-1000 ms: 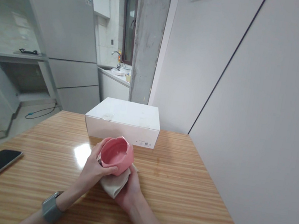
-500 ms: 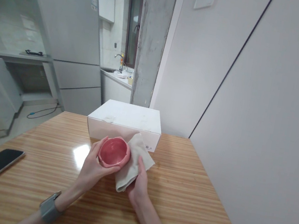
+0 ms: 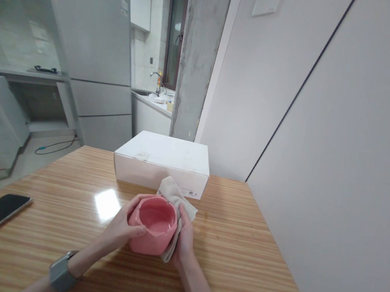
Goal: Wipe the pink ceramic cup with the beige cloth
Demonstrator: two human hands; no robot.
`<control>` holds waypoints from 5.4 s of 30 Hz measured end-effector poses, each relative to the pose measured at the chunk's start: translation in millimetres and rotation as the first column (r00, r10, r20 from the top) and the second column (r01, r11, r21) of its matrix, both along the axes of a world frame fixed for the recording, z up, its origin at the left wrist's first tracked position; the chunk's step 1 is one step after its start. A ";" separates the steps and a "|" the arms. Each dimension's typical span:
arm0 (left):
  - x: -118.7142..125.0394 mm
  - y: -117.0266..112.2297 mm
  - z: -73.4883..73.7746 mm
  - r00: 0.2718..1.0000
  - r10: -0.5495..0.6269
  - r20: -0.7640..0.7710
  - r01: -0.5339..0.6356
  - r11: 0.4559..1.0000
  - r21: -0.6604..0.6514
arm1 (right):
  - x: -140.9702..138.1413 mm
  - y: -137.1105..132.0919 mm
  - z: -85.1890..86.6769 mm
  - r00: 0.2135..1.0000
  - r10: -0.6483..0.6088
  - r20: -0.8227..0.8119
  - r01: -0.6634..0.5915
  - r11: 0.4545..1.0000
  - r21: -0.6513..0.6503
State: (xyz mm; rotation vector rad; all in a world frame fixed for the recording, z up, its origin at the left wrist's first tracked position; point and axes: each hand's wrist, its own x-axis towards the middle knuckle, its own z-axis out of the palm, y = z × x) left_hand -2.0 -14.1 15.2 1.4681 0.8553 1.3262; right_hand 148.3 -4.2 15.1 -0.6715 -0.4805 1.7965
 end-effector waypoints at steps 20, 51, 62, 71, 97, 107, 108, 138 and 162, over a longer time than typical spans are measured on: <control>8.6 -2.3 -1.9 0.924 0.332 -0.188 -0.318 0.943 0.101 | -8.1 -0.2 -7.1 0.980 -0.201 0.003 0.201 0.979 0.039; 7.9 -6.5 -1.5 0.992 0.074 -0.106 -0.062 0.992 0.106 | -0.4 -0.5 -0.5 0.995 -0.095 -0.019 0.096 0.994 0.058; 11.2 -0.5 -13.7 0.961 0.215 -0.175 -0.193 0.971 0.139 | -1.2 2.3 -3.6 0.983 -0.152 -0.099 0.154 0.988 0.006; 14.6 -4.5 -7.0 0.988 0.131 -0.080 -0.127 0.990 0.056 | -11.0 -4.7 -5.1 0.975 -0.212 -0.063 0.219 0.968 0.126; 23.2 -3.1 -16.0 0.971 0.230 -0.059 -0.225 0.971 0.077 | -7.6 -1.5 -5.6 0.977 -0.205 -0.063 0.210 0.974 0.085; -7.9 2.4 -1.9 0.968 -0.071 -0.242 0.103 0.987 0.121 | 9.5 3.8 -4.2 0.997 0.065 -0.045 -0.065 0.998 -0.004; -10.0 2.8 -0.5 0.962 -0.100 -0.253 0.134 0.983 0.122 | 10.7 4.4 -3.7 0.994 0.102 -0.044 -0.103 0.994 -0.024; 10.4 -1.3 -0.4 0.950 0.301 -0.081 -0.291 0.950 0.111 | -1.9 -5.6 0.4 0.978 0.163 -0.128 -0.169 0.985 -0.032; 3.2 14.7 -18.9 0.887 0.458 -0.055 -0.462 0.881 -0.107 | 189.2 -56.6 40.9 0.537 -0.345 0.770 0.332 0.925 0.183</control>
